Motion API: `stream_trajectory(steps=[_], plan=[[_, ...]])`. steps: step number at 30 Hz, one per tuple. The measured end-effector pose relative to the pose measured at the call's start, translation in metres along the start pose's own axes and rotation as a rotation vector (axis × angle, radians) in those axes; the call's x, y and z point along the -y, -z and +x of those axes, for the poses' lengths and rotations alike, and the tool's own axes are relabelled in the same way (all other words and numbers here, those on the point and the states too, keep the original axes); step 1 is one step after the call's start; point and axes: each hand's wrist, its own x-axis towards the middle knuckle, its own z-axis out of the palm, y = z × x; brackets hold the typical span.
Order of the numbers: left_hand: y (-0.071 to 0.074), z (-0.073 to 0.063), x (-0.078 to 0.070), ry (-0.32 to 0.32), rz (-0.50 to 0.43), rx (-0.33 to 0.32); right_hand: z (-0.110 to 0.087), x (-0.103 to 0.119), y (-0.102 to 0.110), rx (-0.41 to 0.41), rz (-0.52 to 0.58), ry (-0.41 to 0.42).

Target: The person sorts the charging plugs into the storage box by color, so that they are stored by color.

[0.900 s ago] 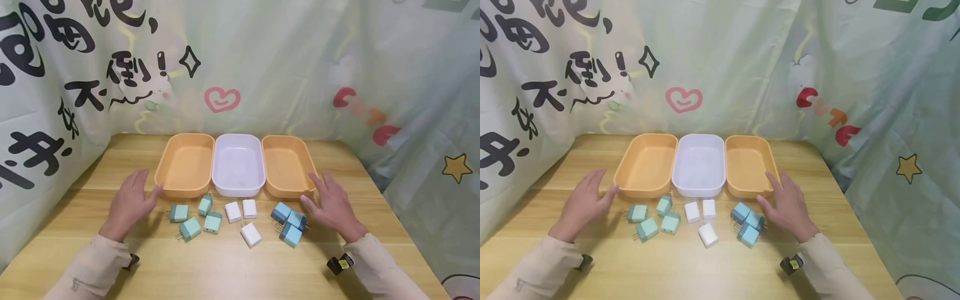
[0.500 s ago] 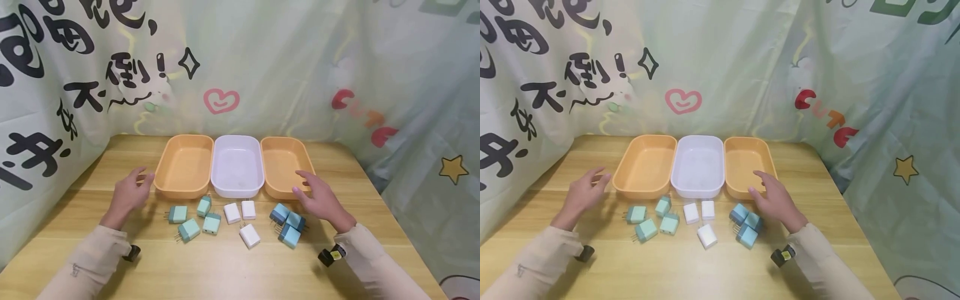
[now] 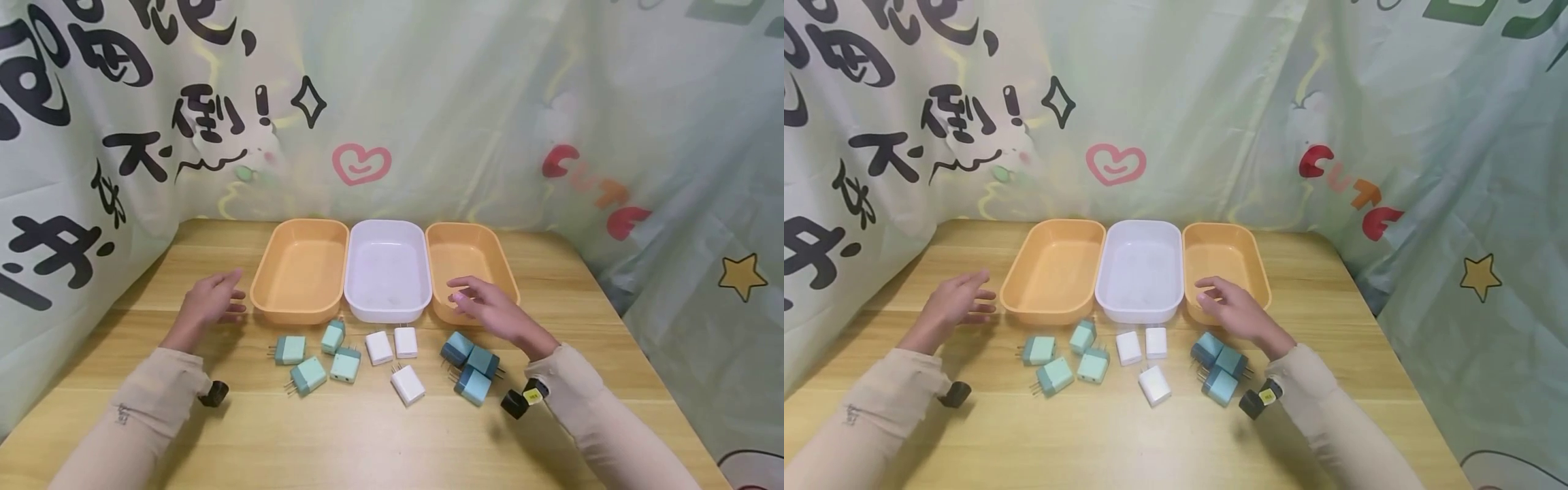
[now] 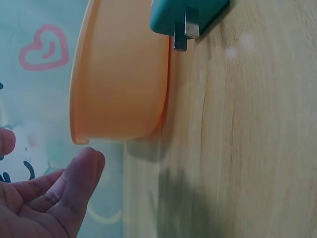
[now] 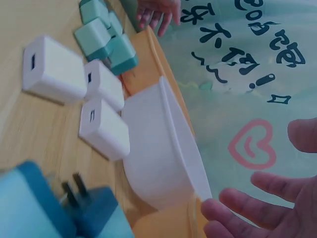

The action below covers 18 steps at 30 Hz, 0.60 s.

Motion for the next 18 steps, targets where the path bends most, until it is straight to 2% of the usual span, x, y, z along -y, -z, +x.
stream_trajectory(steps=[5, 10, 18], plan=[[-0.001, 0.002, 0.003, 0.018, -0.038, 0.006, 0.008, 0.009, -0.006, 0.102, 0.16, -0.093], [-0.003, 0.004, 0.003, 0.021, -0.051, 0.022, 0.019, 0.015, -0.014, 0.166, 0.299, -0.138], [-0.003, 0.01, 0.0, 0.036, -0.117, 0.056, 0.035, 0.025, -0.026, 0.241, 0.357, -0.19]])
